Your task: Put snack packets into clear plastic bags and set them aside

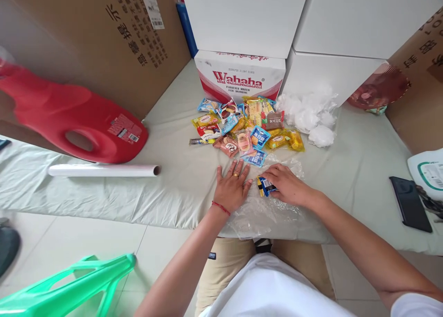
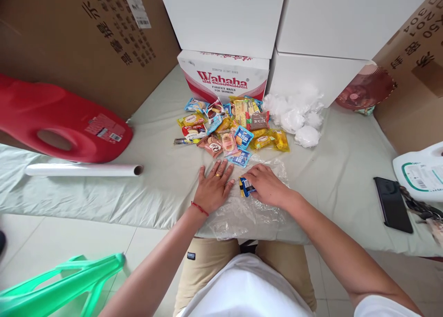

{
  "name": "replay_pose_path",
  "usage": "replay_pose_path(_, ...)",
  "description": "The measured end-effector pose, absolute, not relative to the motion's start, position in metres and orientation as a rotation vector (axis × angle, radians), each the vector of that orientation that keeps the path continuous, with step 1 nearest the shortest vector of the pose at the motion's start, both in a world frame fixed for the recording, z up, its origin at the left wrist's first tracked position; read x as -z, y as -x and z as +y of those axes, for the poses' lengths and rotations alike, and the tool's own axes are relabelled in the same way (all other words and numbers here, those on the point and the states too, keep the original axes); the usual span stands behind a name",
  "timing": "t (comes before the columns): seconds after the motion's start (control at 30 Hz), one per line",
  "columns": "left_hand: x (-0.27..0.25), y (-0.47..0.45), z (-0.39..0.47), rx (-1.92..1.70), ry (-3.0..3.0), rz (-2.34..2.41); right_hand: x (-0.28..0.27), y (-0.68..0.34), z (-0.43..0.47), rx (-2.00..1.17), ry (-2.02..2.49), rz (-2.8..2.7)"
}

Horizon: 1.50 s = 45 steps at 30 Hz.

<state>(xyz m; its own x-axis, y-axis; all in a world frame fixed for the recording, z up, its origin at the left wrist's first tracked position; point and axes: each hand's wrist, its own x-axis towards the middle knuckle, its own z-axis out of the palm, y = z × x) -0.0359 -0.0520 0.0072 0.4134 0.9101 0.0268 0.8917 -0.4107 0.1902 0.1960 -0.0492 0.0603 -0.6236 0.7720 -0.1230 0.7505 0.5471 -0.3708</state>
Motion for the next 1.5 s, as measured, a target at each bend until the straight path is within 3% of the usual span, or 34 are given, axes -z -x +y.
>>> replay_pose_path(0.8, -0.005, 0.038, -0.05, -0.224, -2.511, 1.608, -0.05, -0.186, -0.056, -0.403, 1.374, -2.645)
replay_pose_path(1.03, -0.01, 0.038, -0.05, -0.212, -2.507, 1.603, -0.066, -0.224, -0.129, -0.438, 1.184, -2.308)
replay_pose_path(1.27, -0.007, 0.039, -0.048, -0.243, -2.498, 1.616, -0.018, -0.21, -0.22, -0.35, 1.345, -2.308)
replay_pose_path(1.5, -0.005, 0.042, -0.048, -0.286, -2.494, 1.618, -0.061, -0.23, -0.15, -0.461, 1.41, -1.992)
